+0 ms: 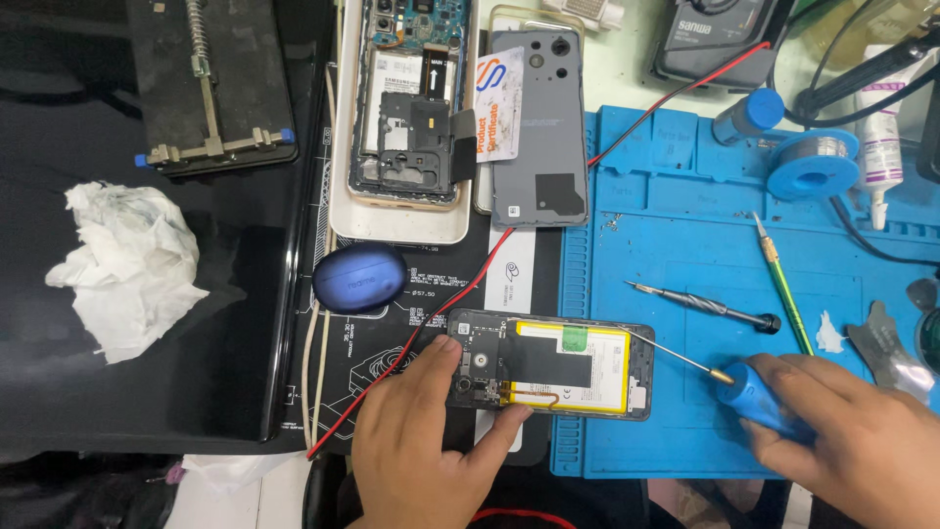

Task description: The person uses a blue electric screwdriver to remove screws from the back of a disassembled smartphone. They then pick up a separate phone, unlock it, and briefly interact with the screen. Finally, they use the screwdriver on the back cover of another phone.

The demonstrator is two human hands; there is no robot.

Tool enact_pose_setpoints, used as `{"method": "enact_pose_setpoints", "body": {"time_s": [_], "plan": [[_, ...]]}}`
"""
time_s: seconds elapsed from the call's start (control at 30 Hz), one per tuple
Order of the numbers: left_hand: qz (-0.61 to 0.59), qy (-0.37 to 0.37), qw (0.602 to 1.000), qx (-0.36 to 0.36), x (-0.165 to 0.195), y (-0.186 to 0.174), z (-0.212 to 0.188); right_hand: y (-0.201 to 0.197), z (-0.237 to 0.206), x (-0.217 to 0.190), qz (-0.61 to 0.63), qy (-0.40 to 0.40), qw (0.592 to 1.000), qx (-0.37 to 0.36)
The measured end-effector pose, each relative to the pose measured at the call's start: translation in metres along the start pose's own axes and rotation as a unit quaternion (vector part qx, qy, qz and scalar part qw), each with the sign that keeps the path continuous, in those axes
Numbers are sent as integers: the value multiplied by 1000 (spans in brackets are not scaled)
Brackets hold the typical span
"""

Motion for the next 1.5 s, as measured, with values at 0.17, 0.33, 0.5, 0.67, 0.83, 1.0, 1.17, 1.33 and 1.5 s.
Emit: {"method": "enact_pose_setpoints", "body": {"time_s": [0.17, 0.33, 0.5, 0.67, 0.83, 1.0, 1.17, 1.33, 1.5], "plan": [[8, 5, 1000, 11, 1, -3, 1, -2, -3, -16, 26, -73, 996, 53], [3, 2, 1000, 3, -1, -2, 1, -4, -5, -7, 50, -52, 995, 66], [7, 11, 1000, 6, 1, -2, 1, -8, -5, -15, 57, -77, 993, 69], [-5, 13, 1000, -2, 0, -2, 1, 2, 1, -18, 25, -29, 999, -16], [-1, 10, 1000, 1, -1, -1, 2, -3, 5, -32, 73, -50, 996, -6], [-4, 22, 1000, 15, 1, -4, 3, -7, 3, -34, 71, -59, 996, 18], [-6, 20, 1000, 14, 1, -4, 2, -11, 7, -30, 76, -55, 996, 14], [-4, 16, 1000, 9, 0, -2, 2, -15, 9, -41, 88, -64, 994, 16], [-3, 15, 1000, 10, -1, -2, 2, -14, 12, -48, 54, -70, 996, 0]]}}
Point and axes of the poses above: each hand's wrist, its own z-axis towards the middle knuckle, its own y-axis out of the palm, x = y × z, the point moved 10 cm from there along z, towards the middle knuckle, and after that the axes turned 5 degrees about x, right-handed, at the moved point
